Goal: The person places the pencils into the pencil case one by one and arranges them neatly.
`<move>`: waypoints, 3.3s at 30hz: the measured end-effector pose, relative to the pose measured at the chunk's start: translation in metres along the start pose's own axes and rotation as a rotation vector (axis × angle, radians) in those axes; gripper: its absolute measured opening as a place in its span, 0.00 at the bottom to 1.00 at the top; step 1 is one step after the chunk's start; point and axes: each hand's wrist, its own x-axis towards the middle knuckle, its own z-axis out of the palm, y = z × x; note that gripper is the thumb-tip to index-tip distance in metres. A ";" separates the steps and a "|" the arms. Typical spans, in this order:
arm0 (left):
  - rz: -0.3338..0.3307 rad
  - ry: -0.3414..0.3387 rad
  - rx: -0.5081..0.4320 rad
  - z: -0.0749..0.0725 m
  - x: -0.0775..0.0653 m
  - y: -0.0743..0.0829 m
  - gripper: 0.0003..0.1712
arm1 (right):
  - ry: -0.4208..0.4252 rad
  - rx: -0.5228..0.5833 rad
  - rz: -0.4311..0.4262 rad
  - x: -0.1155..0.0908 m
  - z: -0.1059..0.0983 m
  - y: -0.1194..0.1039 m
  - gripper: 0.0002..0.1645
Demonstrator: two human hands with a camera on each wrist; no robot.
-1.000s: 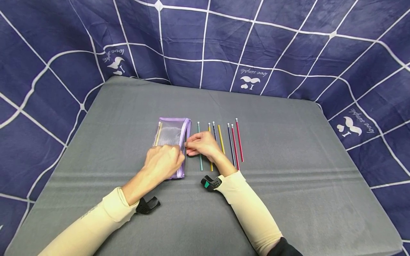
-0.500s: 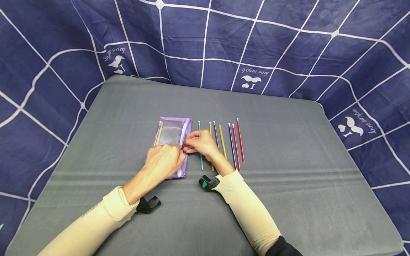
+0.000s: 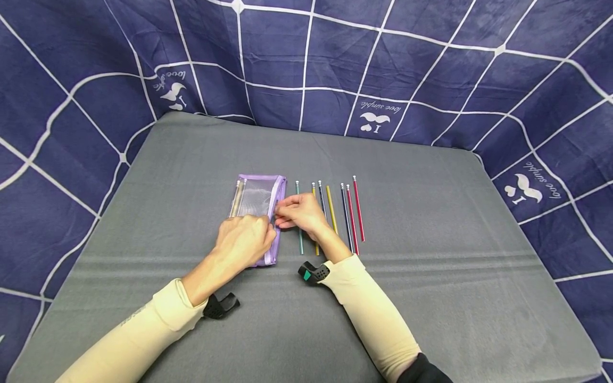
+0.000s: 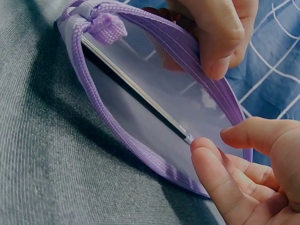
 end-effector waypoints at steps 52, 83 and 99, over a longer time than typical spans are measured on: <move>-0.011 -0.017 -0.036 -0.001 0.000 -0.002 0.17 | 0.162 -0.033 -0.048 -0.025 -0.082 0.005 0.12; -0.013 -0.009 -0.026 -0.001 0.000 0.000 0.17 | 0.279 -0.015 -0.071 -0.032 -0.143 0.002 0.13; -0.005 0.001 -0.019 0.001 -0.001 -0.001 0.17 | 0.374 -0.090 -0.041 -0.035 -0.164 0.006 0.11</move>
